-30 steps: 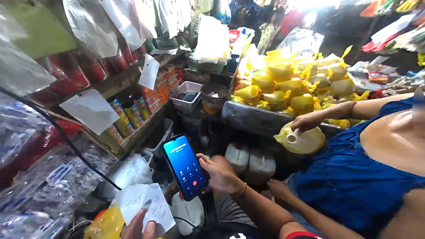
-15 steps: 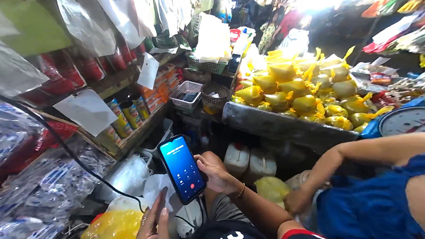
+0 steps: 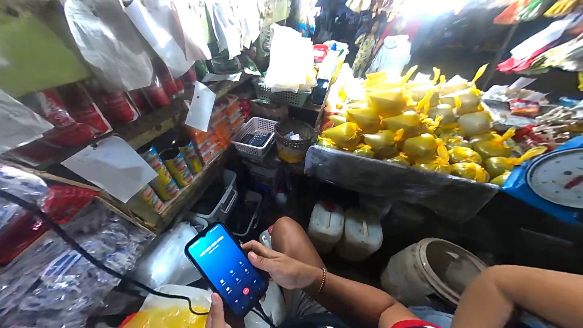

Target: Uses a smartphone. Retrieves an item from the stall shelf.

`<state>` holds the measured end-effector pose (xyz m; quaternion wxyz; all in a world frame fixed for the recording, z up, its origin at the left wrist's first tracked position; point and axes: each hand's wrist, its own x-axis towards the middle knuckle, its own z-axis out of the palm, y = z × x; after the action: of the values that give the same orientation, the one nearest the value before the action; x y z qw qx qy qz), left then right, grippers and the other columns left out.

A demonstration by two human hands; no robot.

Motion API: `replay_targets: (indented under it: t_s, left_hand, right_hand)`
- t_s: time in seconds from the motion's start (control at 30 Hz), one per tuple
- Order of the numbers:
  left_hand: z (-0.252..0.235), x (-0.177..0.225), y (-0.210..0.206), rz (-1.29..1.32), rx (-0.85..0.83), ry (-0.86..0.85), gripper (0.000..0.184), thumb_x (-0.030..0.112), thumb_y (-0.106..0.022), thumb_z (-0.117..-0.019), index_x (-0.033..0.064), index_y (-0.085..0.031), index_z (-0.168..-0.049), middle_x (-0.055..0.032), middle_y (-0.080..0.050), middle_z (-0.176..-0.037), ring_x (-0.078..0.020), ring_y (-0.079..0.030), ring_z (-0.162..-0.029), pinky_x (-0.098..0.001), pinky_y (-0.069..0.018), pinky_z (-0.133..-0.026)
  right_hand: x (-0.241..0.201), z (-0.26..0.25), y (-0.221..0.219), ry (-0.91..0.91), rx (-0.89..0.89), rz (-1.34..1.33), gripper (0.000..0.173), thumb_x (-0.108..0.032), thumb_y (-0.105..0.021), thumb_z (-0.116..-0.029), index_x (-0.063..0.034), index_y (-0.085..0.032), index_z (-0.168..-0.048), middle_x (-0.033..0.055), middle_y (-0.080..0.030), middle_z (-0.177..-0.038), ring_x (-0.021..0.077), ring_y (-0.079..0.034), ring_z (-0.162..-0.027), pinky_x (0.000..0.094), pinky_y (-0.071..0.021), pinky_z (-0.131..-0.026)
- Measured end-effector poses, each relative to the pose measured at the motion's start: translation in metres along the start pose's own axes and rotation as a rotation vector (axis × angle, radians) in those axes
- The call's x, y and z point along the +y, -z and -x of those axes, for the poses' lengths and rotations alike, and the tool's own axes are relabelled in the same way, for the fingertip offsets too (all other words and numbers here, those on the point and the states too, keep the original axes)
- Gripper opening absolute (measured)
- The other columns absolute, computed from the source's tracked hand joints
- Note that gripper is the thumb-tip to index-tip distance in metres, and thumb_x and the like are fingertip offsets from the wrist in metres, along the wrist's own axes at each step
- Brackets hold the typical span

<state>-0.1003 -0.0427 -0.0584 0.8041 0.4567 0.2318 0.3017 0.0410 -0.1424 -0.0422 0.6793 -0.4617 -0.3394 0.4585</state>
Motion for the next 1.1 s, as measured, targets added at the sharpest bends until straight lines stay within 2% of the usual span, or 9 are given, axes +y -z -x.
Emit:
replay_targets:
  t_s: [0.13, 0.27, 0.4, 0.47, 0.53, 0.63, 0.73, 0.97, 1.1]
  left_hand:
    - [-0.005, -0.012, -0.002, 0.072, 0.013, -0.05, 0.046, 0.031, -0.014, -0.1122, 0.0113, -0.054, -0.126, 0.0086, -0.073, -0.105, -0.0014, -0.069, -0.102, -0.0261, -0.059, -0.093]
    - [-0.007, -0.008, -0.008, 0.091, 0.075, -0.08, 0.048, 0.032, -0.013, -0.1122, 0.0119, -0.055, -0.122, 0.009, -0.075, -0.1, -0.0021, -0.071, -0.097, -0.0262, -0.0609, -0.088]
    - [-0.008, -0.003, -0.006, 0.085, 0.172, -0.138, 0.042, 0.027, -0.014, -0.1125, 0.0151, -0.053, -0.119, 0.0181, -0.072, -0.095, 0.0067, -0.069, -0.094, -0.0177, -0.0589, -0.085]
    - [-0.01, -0.003, -0.002, 0.114, 0.16, -0.167, 0.042, 0.028, -0.015, -0.1127, 0.017, -0.055, -0.121, 0.0191, -0.073, -0.097, 0.0068, -0.069, -0.095, -0.0177, -0.059, -0.086]
    - [-0.01, -0.003, 0.0, 0.122, 0.138, -0.176, 0.041, 0.028, -0.016, -0.1129, 0.0177, -0.055, -0.123, 0.0181, -0.073, -0.1, 0.0055, -0.069, -0.098, -0.0191, -0.0586, -0.088]
    - [-0.009, -0.003, -0.003, 0.113, 0.166, -0.174, 0.043, 0.03, -0.019, -0.113, 0.0129, -0.059, -0.118, 0.0067, -0.074, -0.1, -0.0026, -0.072, -0.096, -0.0249, -0.0606, -0.085]
    - [-0.011, -0.004, -0.008, 0.114, 0.17, -0.156, 0.043, 0.029, -0.017, -0.1129, 0.0125, -0.057, -0.115, 0.0057, -0.074, -0.098, -0.0031, -0.072, -0.095, -0.025, -0.0611, -0.084]
    - [-0.019, -0.007, -0.003, 0.068, 0.106, -0.151, 0.045, 0.03, -0.019, -0.1126, 0.012, -0.06, -0.115, 0.0037, -0.075, -0.1, -0.0046, -0.072, -0.096, -0.0267, -0.0613, -0.085]
    - [-0.022, 0.0, -0.008, 0.049, 0.09, -0.125, 0.043, 0.03, -0.017, -0.1128, 0.017, -0.058, -0.115, 0.0114, -0.074, -0.097, -0.0001, -0.071, -0.096, -0.0236, -0.0602, -0.086]
  right_hand:
    - [-0.005, 0.003, 0.01, 0.029, 0.018, 0.154, 0.047, -0.032, -0.034, -0.1102, -0.003, -0.041, -0.146, 0.0111, -0.058, -0.128, 0.0134, -0.061, -0.109, 0.0348, -0.0534, -0.091]
    - [-0.013, 0.0, 0.033, 0.177, 0.107, 0.448, 0.046, -0.028, -0.033, -0.1109, 0.0054, -0.056, -0.134, 0.0155, -0.066, -0.118, 0.0137, -0.066, -0.1, 0.032, -0.0554, -0.088]
    - [0.006, -0.01, 0.081, 0.125, 0.427, 0.936, 0.047, -0.038, -0.035, -0.1101, -0.0081, -0.063, -0.133, 0.0108, -0.069, -0.12, 0.0192, -0.065, -0.111, 0.0418, -0.0508, -0.099]
    - [0.029, -0.015, 0.108, -0.072, 0.51, 1.138, 0.049, -0.044, -0.035, -0.1081, -0.0134, -0.062, -0.135, 0.0101, -0.061, -0.138, 0.0268, -0.054, -0.131, 0.0497, -0.0433, -0.11]
    - [0.045, -0.018, 0.122, -0.338, 0.515, 1.214, 0.05, -0.043, -0.039, -0.1069, -0.0125, -0.057, -0.143, 0.0153, -0.044, -0.157, 0.0366, -0.036, -0.147, 0.0596, -0.0321, -0.116]
    - [0.066, -0.019, 0.126, -0.565, 0.492, 1.216, 0.054, -0.043, -0.04, -0.106, -0.0202, -0.043, -0.155, 0.0126, -0.02, -0.169, 0.0391, -0.013, -0.156, 0.0721, -0.0158, -0.117]
    - [0.073, -0.024, 0.124, -0.597, 0.513, 1.263, 0.054, -0.046, -0.037, -0.1058, -0.0278, -0.04, -0.157, 0.0074, -0.019, -0.17, 0.0359, -0.013, -0.156, 0.07, -0.0181, -0.117]
    - [0.075, -0.033, 0.132, -0.578, 0.495, 1.293, 0.055, -0.049, -0.036, -0.1049, -0.0279, -0.043, -0.155, 0.0063, -0.027, -0.167, 0.0347, -0.02, -0.154, 0.0662, -0.0265, -0.115]
    - [0.077, -0.038, 0.137, -0.56, 0.518, 1.274, 0.056, -0.049, -0.041, -0.103, -0.0257, -0.046, -0.153, 0.0084, -0.03, -0.166, 0.0372, -0.022, -0.154, 0.0693, -0.0277, -0.112]
